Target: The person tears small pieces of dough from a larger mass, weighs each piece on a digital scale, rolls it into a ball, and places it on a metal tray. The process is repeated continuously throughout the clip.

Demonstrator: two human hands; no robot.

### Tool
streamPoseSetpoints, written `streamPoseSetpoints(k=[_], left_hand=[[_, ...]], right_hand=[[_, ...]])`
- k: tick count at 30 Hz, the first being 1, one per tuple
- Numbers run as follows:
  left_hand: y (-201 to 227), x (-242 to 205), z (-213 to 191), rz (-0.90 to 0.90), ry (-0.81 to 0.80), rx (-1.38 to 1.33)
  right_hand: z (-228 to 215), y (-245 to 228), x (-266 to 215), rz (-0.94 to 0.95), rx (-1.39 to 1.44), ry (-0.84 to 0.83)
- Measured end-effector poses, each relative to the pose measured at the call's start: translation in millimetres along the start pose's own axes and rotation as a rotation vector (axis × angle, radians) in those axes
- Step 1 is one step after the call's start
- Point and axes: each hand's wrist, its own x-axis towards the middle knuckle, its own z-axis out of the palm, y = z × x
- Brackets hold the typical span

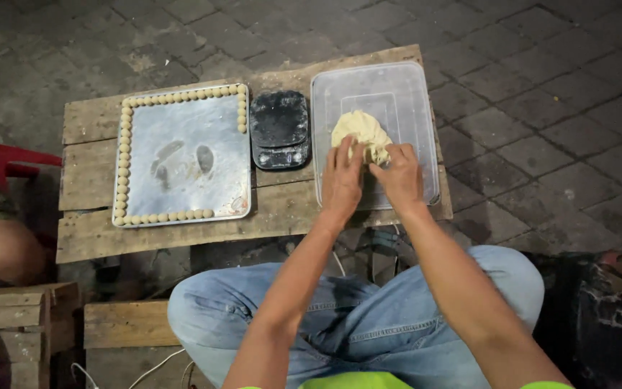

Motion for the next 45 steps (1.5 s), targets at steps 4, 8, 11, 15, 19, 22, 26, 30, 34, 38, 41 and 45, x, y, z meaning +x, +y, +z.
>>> streamPoseSetpoints(k=[4,8,11,15,19,22,26,30,34,38,41,45], left_hand=[[-4.3,-3.4,10.2,0.121,0.009,0.117],[-5.8,-4.4,19.4,0.19,-0.011,0.214],[-1.1,-8.0,19.7,0.143,-0.034,0.244],[-7.8,-12.5,39.9,0.087,-0.116,0.297],[-4.6,-15.3,42.8,0.037,-0.234,0.396],[-3.1,-16.0,47.6,0.001,-0.29,0.376],[-3.7,-11.7,46.8,-0.043,-0.418,0.338],[-6.7,-12.7,50.2,-0.06,-0.428,0.307],[-11.8,-9.1,42.3,-0.055,-0.332,0.148],[11.2,5.1,-29.7,-0.153,-0.062,-0.505],[-2.0,-5.1,-34.9,-0.101,0.089,-0.584],[-10.5,-5.0,-62.1,0.031,0.107,-0.489]], right_hand=[[18.3,5.9,1.9,0.013,-0.052,0.028],[33.7,9.1,1.6,-0.001,-0.024,0.069],[32.8,10.5,5.8,0.098,0.053,0.069],[39.5,30.7,11.5,0.352,0.113,0.024],[24.1,22.7,14.7,0.536,0.241,-0.021],[-1.9,-0.4,16.4,0.67,0.472,-0.029],[-20.5,-20.0,18.0,0.768,0.736,-0.033],[-44.0,-29.6,22.9,0.79,0.932,-0.069],[-70.0,-41.9,23.1,0.71,0.941,-0.093],[-78.1,-53.8,21.9,0.708,1.094,-0.205],[-84.3,-86.8,23.3,0.649,0.916,-0.29],[-48.7,-72.5,11.2,0.696,0.957,-0.355]])
